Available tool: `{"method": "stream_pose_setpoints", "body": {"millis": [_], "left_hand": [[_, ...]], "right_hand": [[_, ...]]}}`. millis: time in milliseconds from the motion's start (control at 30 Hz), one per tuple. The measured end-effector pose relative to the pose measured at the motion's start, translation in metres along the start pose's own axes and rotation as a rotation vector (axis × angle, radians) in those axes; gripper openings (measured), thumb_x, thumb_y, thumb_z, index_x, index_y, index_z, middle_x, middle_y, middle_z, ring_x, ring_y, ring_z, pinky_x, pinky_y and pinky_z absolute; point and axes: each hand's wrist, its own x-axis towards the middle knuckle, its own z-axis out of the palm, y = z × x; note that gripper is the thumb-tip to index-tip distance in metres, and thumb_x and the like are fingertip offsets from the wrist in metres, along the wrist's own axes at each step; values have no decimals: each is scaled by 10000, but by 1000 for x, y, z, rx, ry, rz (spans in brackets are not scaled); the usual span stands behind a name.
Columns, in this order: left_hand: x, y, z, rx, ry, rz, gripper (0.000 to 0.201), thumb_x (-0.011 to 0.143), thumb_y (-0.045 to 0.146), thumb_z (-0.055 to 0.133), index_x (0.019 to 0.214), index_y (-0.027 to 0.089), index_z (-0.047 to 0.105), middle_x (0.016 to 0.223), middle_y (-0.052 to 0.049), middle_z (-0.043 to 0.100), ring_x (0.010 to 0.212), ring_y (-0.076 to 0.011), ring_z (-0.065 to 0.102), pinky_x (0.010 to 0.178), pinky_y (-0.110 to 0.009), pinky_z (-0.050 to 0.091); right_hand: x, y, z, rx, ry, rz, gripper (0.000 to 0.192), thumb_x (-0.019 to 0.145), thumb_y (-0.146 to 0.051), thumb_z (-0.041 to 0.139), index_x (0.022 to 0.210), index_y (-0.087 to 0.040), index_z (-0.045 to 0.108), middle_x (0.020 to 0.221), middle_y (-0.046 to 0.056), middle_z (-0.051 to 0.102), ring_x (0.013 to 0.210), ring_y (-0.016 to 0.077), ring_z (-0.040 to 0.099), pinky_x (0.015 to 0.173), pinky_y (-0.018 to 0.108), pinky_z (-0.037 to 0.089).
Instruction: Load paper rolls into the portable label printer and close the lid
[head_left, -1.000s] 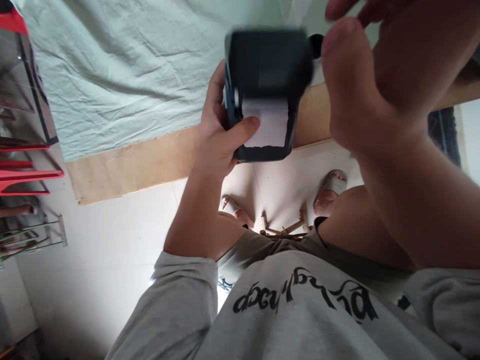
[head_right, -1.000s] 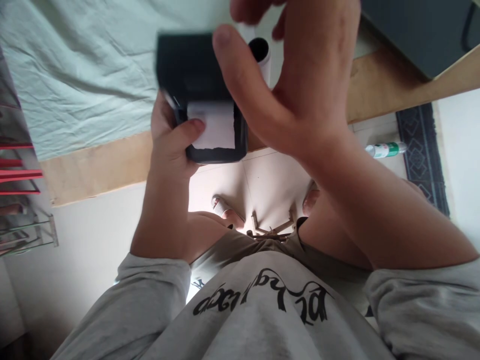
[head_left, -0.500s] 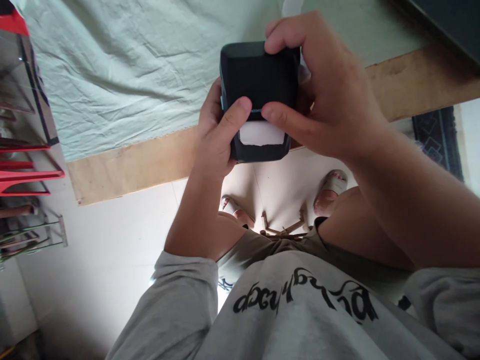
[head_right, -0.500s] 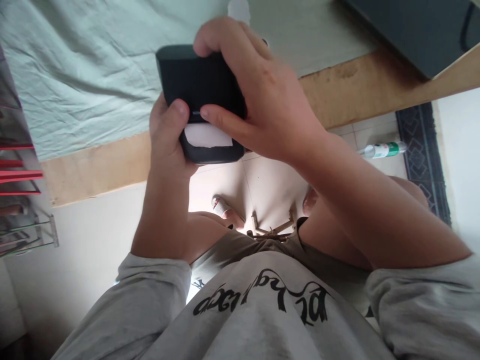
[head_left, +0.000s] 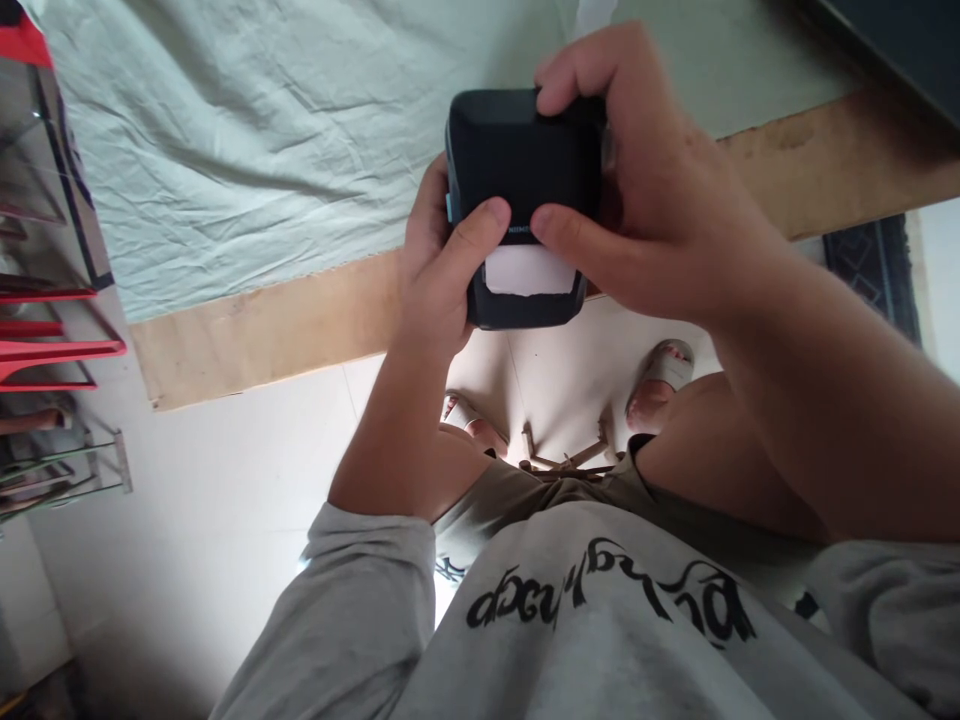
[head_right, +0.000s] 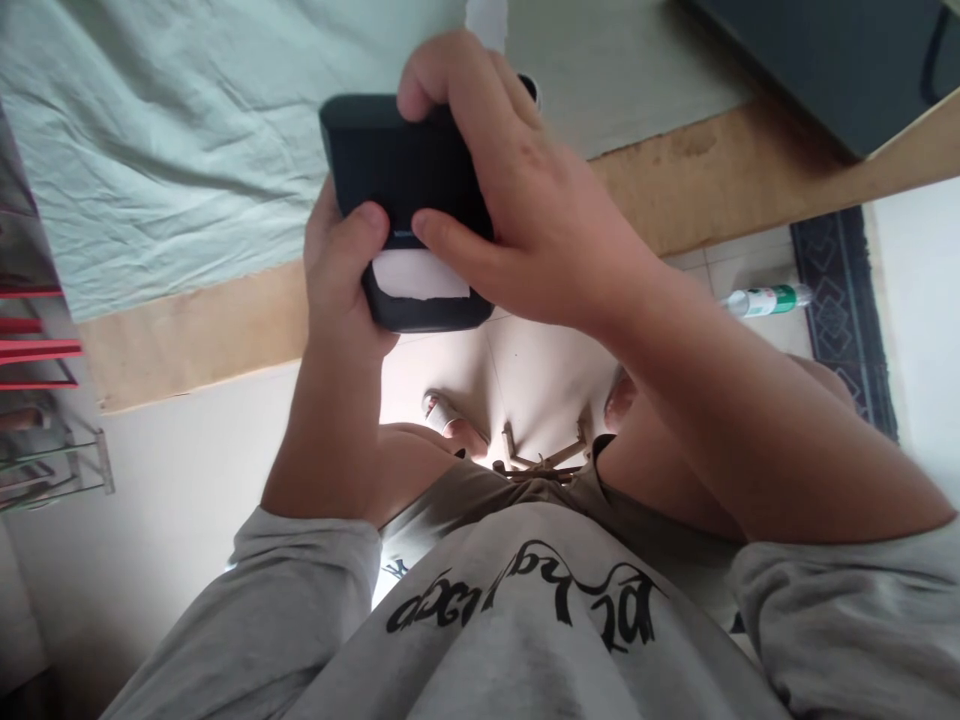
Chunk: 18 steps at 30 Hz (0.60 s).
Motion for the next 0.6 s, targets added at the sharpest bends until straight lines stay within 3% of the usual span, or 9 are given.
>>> {"method": "stream_pose_setpoints", "body": {"millis": [167, 267, 333, 467, 600], "left_hand": [[2, 1, -2, -55, -76, 7, 311, 698, 342, 622, 933, 228, 454, 827, -35, 537, 881, -222, 581, 602, -275, 492], [0, 4, 2, -158, -129, 72, 362, 764, 348, 541, 1079, 249, 391, 970, -40, 555, 1107, -226, 501, 799, -330, 506], [-3, 8, 5, -210, -141, 96, 374, 831, 361, 423, 1186, 269, 350, 1156, -22, 510, 1219, -179, 406, 975, -328, 426], [-9, 16, 6, -201, -97, -13, 361, 896, 353, 272, 1240, 324, 378, 1254, 50, 467, 1286, -110, 303, 1071, -258, 330], [-10, 11, 2, -182, -29, -110, 368, 855, 449, 351, 1178, 319, 470, 1145, 40, 550, 1267, -189, 330, 1035, -341, 363]], "right_hand": [[3, -1, -3, -37, 15, -22, 402, 709, -292, 466, 1056, -105, 390, 1132, 65, 403, 1027, 75, 406, 937, 190, 372], [7, -1, -5, -53, 30, -99, 441, 722, -341, 444, 1066, -69, 397, 1124, 76, 394, 1057, 78, 394, 976, 197, 358], [8, -2, -6, -47, 25, -119, 460, 722, -362, 436, 1076, -73, 386, 1136, 71, 383, 1078, 75, 380, 1016, 205, 341], [7, -2, -6, -39, 0, -68, 413, 749, -387, 410, 1074, -138, 356, 1158, 51, 369, 1086, 66, 375, 1040, 220, 332], [3, 0, -2, -46, 2, -46, 406, 730, -321, 431, 1073, -115, 362, 1141, 59, 374, 1057, 73, 388, 976, 207, 357]]}}
